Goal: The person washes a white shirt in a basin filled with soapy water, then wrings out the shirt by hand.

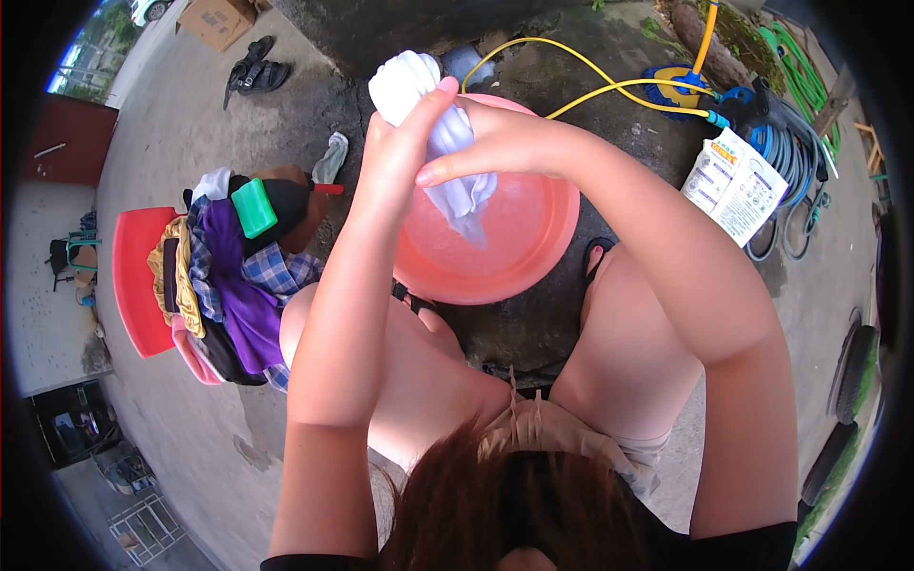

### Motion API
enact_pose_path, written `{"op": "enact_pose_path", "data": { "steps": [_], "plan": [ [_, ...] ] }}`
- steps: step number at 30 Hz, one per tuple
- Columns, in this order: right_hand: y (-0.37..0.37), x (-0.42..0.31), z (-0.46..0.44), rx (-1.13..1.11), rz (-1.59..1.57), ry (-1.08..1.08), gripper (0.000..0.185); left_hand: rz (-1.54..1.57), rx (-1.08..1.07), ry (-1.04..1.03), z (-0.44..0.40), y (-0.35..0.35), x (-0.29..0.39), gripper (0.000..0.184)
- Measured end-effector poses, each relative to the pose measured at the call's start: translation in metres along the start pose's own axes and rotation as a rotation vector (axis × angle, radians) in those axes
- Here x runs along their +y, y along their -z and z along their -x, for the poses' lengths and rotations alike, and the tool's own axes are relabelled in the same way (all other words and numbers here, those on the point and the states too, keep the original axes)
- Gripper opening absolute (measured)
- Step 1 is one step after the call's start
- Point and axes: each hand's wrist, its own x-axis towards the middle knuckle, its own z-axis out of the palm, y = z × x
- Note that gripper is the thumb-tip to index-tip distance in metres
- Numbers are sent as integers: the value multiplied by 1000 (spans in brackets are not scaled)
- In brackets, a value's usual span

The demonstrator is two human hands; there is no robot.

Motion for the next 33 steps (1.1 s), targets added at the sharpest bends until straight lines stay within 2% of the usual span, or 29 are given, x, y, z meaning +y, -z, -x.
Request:
{"op": "enact_pose_path", "data": {
  "steps": [3,5,9,11,17,22,25,28,32,33],
  "plan": [
    [1,8,-5,-57,-86,-83,64,-264,-67,-71,-5,7,4,36],
    [-1,15,-10,-111,-83,-89,56,-323,-105,-109,-9,10,4,41],
    [-10,15,-11,5,-58,-45,47,-366,-170,-136,-10,10,-1,51],
    [-14,27,-17,126,19,20,42,-387,-200,-98,-10,12,-5,54],
    [-9,13,-14,226,-55,-173,30,-381,-234,24,-10,25,11,64],
    [-4,4,-8,351,-271,-25,34,-308,-266,110,-4,30,21,75],
    [2,-8,1,431,-267,-3,33,-245,-361,136,-2,28,15,71],
    [2,-14,2,507,-367,21,34,-479,-705,132,0,21,24,93],
    [6,-13,0,614,-282,144,35,-327,-673,153,5,-4,17,84],
    [6,-13,-1,605,-265,153,35,-323,-581,145,6,-9,14,74]
  ]
}}
